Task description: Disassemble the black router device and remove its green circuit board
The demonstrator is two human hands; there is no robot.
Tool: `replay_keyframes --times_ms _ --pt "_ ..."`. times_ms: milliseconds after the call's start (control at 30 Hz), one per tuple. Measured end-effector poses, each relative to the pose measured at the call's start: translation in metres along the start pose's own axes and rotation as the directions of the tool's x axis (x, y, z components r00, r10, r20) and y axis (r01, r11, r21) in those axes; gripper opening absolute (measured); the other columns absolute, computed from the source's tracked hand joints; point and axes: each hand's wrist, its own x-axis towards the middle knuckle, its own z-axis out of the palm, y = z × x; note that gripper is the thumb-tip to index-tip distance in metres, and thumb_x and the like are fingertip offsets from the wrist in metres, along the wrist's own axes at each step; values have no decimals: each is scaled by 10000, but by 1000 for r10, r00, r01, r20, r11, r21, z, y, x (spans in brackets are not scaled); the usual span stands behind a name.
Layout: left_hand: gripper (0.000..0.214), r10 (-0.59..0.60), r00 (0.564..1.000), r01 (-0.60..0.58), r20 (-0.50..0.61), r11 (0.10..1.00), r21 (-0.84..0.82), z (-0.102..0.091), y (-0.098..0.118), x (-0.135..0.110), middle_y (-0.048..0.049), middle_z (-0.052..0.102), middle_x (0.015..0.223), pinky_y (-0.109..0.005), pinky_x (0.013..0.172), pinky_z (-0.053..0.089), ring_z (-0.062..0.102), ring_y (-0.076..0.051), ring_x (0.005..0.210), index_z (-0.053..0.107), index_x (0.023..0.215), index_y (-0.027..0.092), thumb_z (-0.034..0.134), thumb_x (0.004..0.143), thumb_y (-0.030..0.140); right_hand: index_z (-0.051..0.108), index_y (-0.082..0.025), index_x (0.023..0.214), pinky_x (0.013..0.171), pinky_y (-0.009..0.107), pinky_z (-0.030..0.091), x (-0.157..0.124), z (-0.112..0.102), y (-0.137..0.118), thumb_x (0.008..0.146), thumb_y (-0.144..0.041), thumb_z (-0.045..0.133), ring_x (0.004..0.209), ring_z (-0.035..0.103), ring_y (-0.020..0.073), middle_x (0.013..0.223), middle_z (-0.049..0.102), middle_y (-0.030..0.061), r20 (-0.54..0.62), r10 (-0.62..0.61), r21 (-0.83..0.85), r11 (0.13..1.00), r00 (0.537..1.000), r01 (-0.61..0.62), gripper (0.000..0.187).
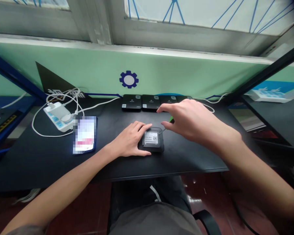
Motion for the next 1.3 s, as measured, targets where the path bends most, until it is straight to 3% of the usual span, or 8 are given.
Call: replay_keyframes --times_ms 133,367,533,667,833,1100,1300 --pt "1157 2 1000 -2 8 1000 18 0 0 0 -210 578 1598 -598 1242 514 572 -428 1446 343 1779 209 853 918 788 738 -240 1520 676 376 454 -3 -3 -1 1040 -391 786 921 815 337 1054 874 120 -3 -22 5 1000 1000 22 506" --pt "1142 8 1000 -8 -4 1000 -6 0 0 0 -201 575 1600 -623 1236 514 578 -443 1454 315 1798 272 844 926 787 693 -291 1544 629 364 354 -1 -6 0 994 -390 836 857 802 326 980 871 85 -8 -112 -82 990 994 111 577" --pt "1136 5 1000 -5 -11 1000 -9 0 1 0 -197 582 1598 -616 1250 506 581 -438 1453 331 1792 264 840 925 794 750 -219 1469 628 374 391 -2 -6 -2 1094 -394 665 877 806 339 1065 872 148 8 -54 -57 997 999 54 422" --pt "1136 9 1000 -9 -13 1000 -8 0 1 0 -199 582 1604 -614 1251 507 590 -435 1439 344 1782 260 853 916 790 815 -173 1329 624 387 399 -2 -6 -3 1146 -456 548 764 773 342 938 839 185 -1 28 -113 993 1000 -28 430" --pt "1133 1 1000 -1 -4 1000 -9 -1 1 0 -200 584 1605 -608 1250 513 586 -428 1450 346 1776 246 869 916 767 813 -222 1388 624 375 391 1 -5 1 1079 -389 682 816 786 340 964 856 142 14 29 -62 998 1000 -28 375" --pt "1140 2 1000 -2 2 1000 -18 -4 3 0 -196 577 1625 -608 1263 506 587 -429 1466 324 1789 263 873 920 756 699 -290 1539 651 364 361 -4 -8 -1 989 -478 859 920 818 355 1100 898 104 -27 96 -87 991 995 -98 603" --pt "1137 6 1000 -6 -5 1000 -18 -3 2 0 -191 576 1631 -618 1256 504 583 -436 1469 313 1801 288 858 927 769 809 -318 1304 654 355 334 -3 -8 0 952 -432 917 912 809 327 960 878 51 -40 36 1 999 999 -36 386"
